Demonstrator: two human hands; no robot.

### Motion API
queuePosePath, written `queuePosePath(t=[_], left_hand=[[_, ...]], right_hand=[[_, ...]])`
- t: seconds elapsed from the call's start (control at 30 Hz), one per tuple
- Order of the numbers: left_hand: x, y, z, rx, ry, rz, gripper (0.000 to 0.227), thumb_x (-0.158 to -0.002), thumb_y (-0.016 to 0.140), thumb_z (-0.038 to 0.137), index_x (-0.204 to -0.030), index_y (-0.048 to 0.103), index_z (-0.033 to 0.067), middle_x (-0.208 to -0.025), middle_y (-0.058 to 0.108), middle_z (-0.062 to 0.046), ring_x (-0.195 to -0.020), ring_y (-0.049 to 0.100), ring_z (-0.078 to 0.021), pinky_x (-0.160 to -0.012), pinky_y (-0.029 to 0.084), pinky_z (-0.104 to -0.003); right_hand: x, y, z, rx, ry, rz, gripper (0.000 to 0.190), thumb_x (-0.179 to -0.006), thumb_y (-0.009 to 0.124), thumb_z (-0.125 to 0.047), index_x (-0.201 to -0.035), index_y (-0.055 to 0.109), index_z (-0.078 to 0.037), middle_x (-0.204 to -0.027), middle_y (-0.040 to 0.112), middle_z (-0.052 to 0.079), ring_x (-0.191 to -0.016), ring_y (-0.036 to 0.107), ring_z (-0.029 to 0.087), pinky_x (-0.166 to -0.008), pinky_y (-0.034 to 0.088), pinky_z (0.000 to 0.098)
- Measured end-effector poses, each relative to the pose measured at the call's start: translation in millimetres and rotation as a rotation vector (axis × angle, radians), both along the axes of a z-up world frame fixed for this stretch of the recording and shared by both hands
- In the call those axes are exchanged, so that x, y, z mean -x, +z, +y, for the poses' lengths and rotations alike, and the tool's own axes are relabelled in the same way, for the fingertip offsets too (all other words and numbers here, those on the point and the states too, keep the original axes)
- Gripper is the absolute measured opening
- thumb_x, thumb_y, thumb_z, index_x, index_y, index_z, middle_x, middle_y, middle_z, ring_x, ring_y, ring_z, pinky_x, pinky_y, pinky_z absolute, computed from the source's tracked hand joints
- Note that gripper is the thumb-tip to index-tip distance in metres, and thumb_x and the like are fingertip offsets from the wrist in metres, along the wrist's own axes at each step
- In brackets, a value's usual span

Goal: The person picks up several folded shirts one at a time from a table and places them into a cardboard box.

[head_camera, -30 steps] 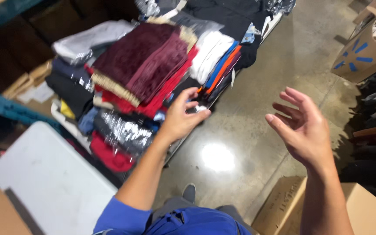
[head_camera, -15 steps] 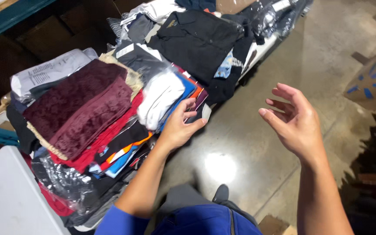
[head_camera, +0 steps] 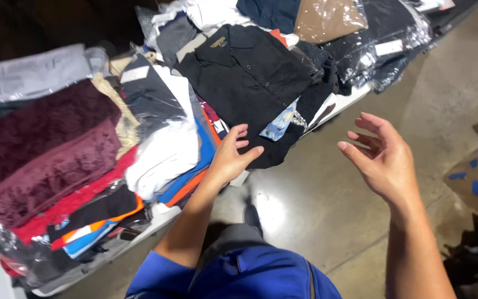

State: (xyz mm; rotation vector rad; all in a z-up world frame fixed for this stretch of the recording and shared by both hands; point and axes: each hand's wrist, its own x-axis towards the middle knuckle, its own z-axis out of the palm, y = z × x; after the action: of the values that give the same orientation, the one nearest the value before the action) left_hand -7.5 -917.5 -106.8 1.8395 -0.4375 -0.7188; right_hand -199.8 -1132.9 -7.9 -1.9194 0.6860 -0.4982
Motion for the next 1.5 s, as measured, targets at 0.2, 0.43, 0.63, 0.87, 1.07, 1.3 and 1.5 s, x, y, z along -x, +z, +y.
queuePosePath(t=[0.2,0.43,0.63,0.87,1.07,1.3,1.5], left_hand=[[-13,-6,-64,-0.038,0.058,0.058,0.078,-0.08,0.077,0.037,-0.148,0.046,0.0141,-0.152,0.052,-0.012,-0.13,0.062,-0.0249,-0.102,0.052,-0.035],[-23,-42,-97,-0.073,0.379,0.191,0.08,-0.075,0.08,0.037,-0.147,0.049,0.0194,-0.149,0.054,-0.01,-0.126,0.064,-0.0235,-0.101,0.053,-0.032],[4,-41,-130,-0.008,0.638,0.283,0.086,-0.079,0.086,0.023,-0.151,0.043,0.0032,-0.152,0.046,-0.028,-0.138,0.052,-0.0407,-0.099,0.059,-0.045],[40,-41,-166,0.052,0.881,0.375,0.086,-0.083,0.085,0.018,-0.152,0.039,-0.0047,-0.151,0.041,-0.036,-0.139,0.047,-0.0476,-0.097,0.058,-0.051],[55,-74,-166,0.096,1.044,0.436,0.087,-0.08,0.086,0.02,-0.151,0.041,-0.0054,-0.148,0.044,-0.032,-0.133,0.053,-0.0391,-0.092,0.06,-0.051],[38,-104,-182,0.302,1.122,0.528,0.08,-0.083,0.084,0.021,-0.148,0.044,-0.0054,-0.128,0.058,-0.021,-0.116,0.064,-0.0275,-0.087,0.062,-0.049],[32,-163,-187,0.348,1.086,0.572,0.057,-0.087,0.08,0.016,-0.137,0.056,-0.0004,-0.111,0.071,-0.011,-0.097,0.069,-0.0213,-0.081,0.067,-0.048]], right_hand=[[-33,-20,-86,-0.025,0.06,-0.018,0.06,-0.088,0.074,-0.008,-0.143,0.049,-0.002,-0.134,0.061,0.019,-0.114,0.068,0.026,-0.096,0.056,0.0331],[-100,-41,-165,-0.123,0.229,0.169,0.06,-0.086,0.074,-0.015,-0.142,0.053,-0.008,-0.136,0.062,0.012,-0.113,0.068,0.02,-0.094,0.054,0.0304],[-151,-90,-239,-0.151,0.458,0.115,0.066,-0.084,0.082,-0.002,-0.142,0.053,0.005,-0.133,0.059,0.032,-0.115,0.066,0.041,-0.093,0.055,0.0488],[-196,-142,-288,-0.229,0.617,0.193,0.068,-0.08,0.085,-0.002,-0.14,0.055,0.004,-0.13,0.061,0.032,-0.114,0.067,0.04,-0.091,0.057,0.0465],[-227,-169,-289,-0.191,0.726,0.289,0.062,-0.083,0.081,-0.002,-0.139,0.055,0.005,-0.129,0.063,0.03,-0.112,0.068,0.036,-0.093,0.057,0.0458],[-232,-213,-306,-0.218,0.752,0.343,0.066,-0.085,0.08,-0.002,-0.142,0.049,0.01,-0.13,0.058,0.032,-0.113,0.066,0.037,-0.093,0.056,0.048],[-235,-212,-304,-0.293,0.711,0.383,0.066,-0.089,0.081,-0.005,-0.143,0.046,0.011,-0.132,0.055,0.035,-0.118,0.064,0.039,-0.091,0.059,0.0445]])
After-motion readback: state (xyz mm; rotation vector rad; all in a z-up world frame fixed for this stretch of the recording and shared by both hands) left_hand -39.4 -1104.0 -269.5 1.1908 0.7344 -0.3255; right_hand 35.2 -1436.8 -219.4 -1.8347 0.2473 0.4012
